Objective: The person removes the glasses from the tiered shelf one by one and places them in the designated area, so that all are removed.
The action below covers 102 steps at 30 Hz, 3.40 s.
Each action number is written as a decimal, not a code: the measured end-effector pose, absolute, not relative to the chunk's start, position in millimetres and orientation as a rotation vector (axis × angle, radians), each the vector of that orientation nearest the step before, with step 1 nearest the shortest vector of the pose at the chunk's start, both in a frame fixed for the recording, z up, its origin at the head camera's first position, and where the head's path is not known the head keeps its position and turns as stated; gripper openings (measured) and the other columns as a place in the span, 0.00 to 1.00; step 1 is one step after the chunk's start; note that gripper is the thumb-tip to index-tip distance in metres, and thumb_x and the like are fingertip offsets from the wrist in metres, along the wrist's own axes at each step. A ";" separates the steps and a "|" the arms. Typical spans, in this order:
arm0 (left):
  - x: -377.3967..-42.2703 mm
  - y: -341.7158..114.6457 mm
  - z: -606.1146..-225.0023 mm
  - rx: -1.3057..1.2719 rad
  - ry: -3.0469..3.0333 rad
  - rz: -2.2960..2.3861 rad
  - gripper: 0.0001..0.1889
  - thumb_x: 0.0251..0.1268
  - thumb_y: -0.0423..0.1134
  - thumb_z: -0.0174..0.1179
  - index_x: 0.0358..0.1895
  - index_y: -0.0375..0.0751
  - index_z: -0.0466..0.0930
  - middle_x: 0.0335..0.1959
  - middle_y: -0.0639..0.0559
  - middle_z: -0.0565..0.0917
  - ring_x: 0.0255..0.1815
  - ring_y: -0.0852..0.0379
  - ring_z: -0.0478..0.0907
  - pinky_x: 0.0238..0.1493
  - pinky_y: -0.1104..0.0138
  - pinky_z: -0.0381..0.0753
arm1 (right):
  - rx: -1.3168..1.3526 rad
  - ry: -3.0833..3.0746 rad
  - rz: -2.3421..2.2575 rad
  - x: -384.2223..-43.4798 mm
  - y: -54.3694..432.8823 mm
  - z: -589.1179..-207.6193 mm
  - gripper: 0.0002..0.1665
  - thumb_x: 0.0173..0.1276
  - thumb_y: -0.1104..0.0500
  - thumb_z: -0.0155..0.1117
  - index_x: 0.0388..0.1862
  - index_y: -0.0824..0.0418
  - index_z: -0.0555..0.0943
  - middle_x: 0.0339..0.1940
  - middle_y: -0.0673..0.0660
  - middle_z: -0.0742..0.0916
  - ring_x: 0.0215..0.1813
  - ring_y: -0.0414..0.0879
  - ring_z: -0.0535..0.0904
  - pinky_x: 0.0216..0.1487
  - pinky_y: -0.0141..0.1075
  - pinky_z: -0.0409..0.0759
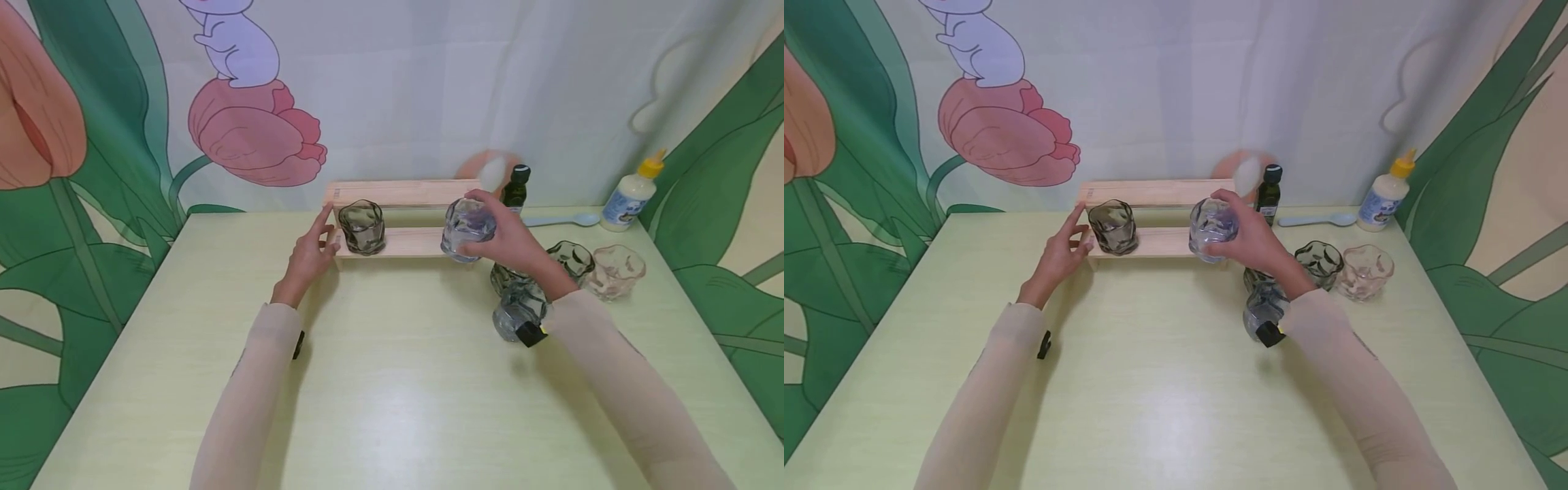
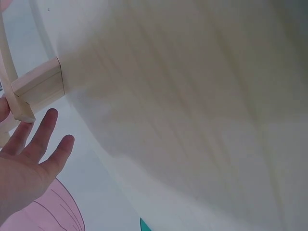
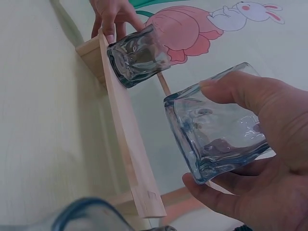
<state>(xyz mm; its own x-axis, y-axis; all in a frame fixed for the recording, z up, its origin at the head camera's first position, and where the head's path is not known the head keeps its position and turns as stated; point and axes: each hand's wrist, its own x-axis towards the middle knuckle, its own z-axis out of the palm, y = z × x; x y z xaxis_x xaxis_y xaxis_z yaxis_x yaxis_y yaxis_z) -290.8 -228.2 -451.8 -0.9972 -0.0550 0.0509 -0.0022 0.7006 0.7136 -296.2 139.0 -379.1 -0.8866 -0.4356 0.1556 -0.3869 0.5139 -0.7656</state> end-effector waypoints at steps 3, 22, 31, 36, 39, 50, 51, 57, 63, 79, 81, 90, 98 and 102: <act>-290.5 -228.7 -452.0 0.039 -2.832 -1.183 0.45 0.73 0.34 0.56 0.80 0.76 0.39 0.73 0.43 0.72 0.64 0.36 0.77 0.58 0.44 0.78 | -0.713 2.687 -1.349 -290.6 147.6 -377.6 0.49 0.58 0.59 0.76 0.76 0.53 0.61 0.75 0.64 0.67 0.69 0.64 0.68 0.63 0.64 0.69; -291.0 -226.6 -451.0 0.045 -2.845 -1.179 0.46 0.74 0.34 0.56 0.79 0.77 0.38 0.74 0.44 0.70 0.65 0.37 0.77 0.60 0.44 0.77 | -0.493 2.811 -1.239 -252.8 216.9 -372.7 0.56 0.56 0.56 0.79 0.79 0.51 0.57 0.80 0.64 0.62 0.76 0.68 0.59 0.67 0.70 0.61; -290.8 -227.6 -452.1 0.055 -2.845 -1.178 0.45 0.74 0.34 0.55 0.79 0.77 0.38 0.74 0.44 0.71 0.65 0.37 0.77 0.59 0.44 0.78 | -0.428 2.856 -1.193 -237.1 247.9 -376.1 0.56 0.57 0.55 0.79 0.79 0.52 0.56 0.80 0.65 0.62 0.66 0.68 0.70 0.57 0.66 0.71; -290.7 -227.9 -452.0 0.047 -2.838 -1.177 0.45 0.74 0.34 0.56 0.79 0.76 0.39 0.74 0.44 0.71 0.65 0.37 0.77 0.59 0.44 0.78 | -0.434 2.875 -1.189 -228.9 259.4 -379.3 0.56 0.57 0.56 0.79 0.79 0.52 0.56 0.79 0.67 0.63 0.70 0.71 0.64 0.53 0.66 0.71; -290.8 -227.8 -452.0 0.051 -2.840 -1.176 0.45 0.74 0.34 0.56 0.79 0.76 0.39 0.74 0.44 0.71 0.65 0.37 0.77 0.59 0.44 0.78 | -0.448 2.882 -1.182 -224.2 266.1 -381.0 0.56 0.57 0.57 0.78 0.80 0.53 0.56 0.79 0.69 0.62 0.70 0.72 0.63 0.52 0.67 0.70; -290.7 -227.2 -450.8 0.056 -2.851 -1.166 0.45 0.74 0.34 0.56 0.80 0.75 0.39 0.74 0.44 0.71 0.65 0.37 0.77 0.59 0.44 0.78 | -0.385 2.852 -1.209 -208.9 285.5 -391.5 0.56 0.58 0.57 0.77 0.80 0.54 0.55 0.79 0.70 0.60 0.76 0.75 0.54 0.58 0.74 0.61; -290.9 -227.0 -450.9 0.057 -2.853 -1.165 0.45 0.74 0.34 0.56 0.80 0.75 0.39 0.74 0.44 0.71 0.65 0.37 0.77 0.58 0.44 0.78 | -0.381 2.849 -1.213 -207.6 287.0 -392.8 0.56 0.58 0.57 0.77 0.80 0.53 0.55 0.80 0.69 0.59 0.77 0.75 0.52 0.58 0.74 0.60; -291.5 -227.8 -452.9 0.039 -2.847 -1.166 0.44 0.74 0.35 0.56 0.80 0.74 0.39 0.74 0.44 0.71 0.65 0.38 0.76 0.57 0.44 0.79 | -0.371 2.849 -1.231 -201.9 293.5 -399.6 0.56 0.57 0.57 0.78 0.79 0.55 0.56 0.79 0.69 0.59 0.75 0.75 0.54 0.58 0.73 0.60; -290.2 -230.4 -453.9 0.004 -2.828 -1.172 0.44 0.74 0.34 0.55 0.80 0.74 0.39 0.73 0.44 0.71 0.66 0.38 0.76 0.54 0.45 0.80 | -0.364 2.846 -1.248 -201.4 299.4 -408.8 0.57 0.56 0.61 0.79 0.79 0.55 0.56 0.78 0.69 0.61 0.71 0.73 0.58 0.56 0.70 0.61; -290.6 -229.2 -453.0 0.037 -2.847 -1.215 0.44 0.75 0.35 0.54 0.79 0.77 0.38 0.75 0.45 0.69 0.67 0.38 0.75 0.60 0.44 0.77 | -0.381 2.761 -1.328 -205.2 296.4 -445.9 0.58 0.53 0.63 0.80 0.79 0.60 0.57 0.79 0.74 0.57 0.75 0.81 0.50 0.62 0.79 0.52; -290.4 -229.3 -453.0 0.037 -2.849 -1.211 0.44 0.75 0.35 0.54 0.79 0.78 0.38 0.75 0.45 0.69 0.67 0.38 0.75 0.59 0.44 0.78 | -0.386 2.771 -1.327 -205.0 295.6 -448.5 0.58 0.53 0.64 0.80 0.79 0.60 0.57 0.78 0.75 0.58 0.75 0.81 0.50 0.62 0.79 0.52; -289.3 -229.8 -452.6 0.040 -2.841 -1.211 0.44 0.75 0.35 0.54 0.79 0.78 0.39 0.75 0.45 0.69 0.67 0.38 0.75 0.58 0.45 0.79 | -0.383 2.773 -1.353 -204.4 291.7 -456.3 0.59 0.50 0.68 0.79 0.78 0.62 0.57 0.77 0.78 0.59 0.75 0.82 0.49 0.65 0.78 0.48; -288.6 -229.0 -451.4 0.042 -2.835 -1.210 0.44 0.75 0.35 0.55 0.79 0.76 0.40 0.74 0.45 0.70 0.67 0.38 0.75 0.57 0.45 0.79 | -0.370 2.762 -1.366 -202.8 291.1 -461.3 0.60 0.50 0.69 0.79 0.78 0.63 0.56 0.77 0.77 0.58 0.75 0.82 0.50 0.65 0.78 0.49; -288.4 -229.3 -451.0 0.043 -2.837 -1.193 0.44 0.75 0.35 0.55 0.80 0.75 0.39 0.74 0.44 0.70 0.67 0.38 0.75 0.57 0.45 0.79 | -0.363 2.770 -1.358 -201.7 290.7 -462.5 0.60 0.51 0.68 0.79 0.79 0.62 0.55 0.77 0.77 0.59 0.74 0.81 0.51 0.64 0.78 0.51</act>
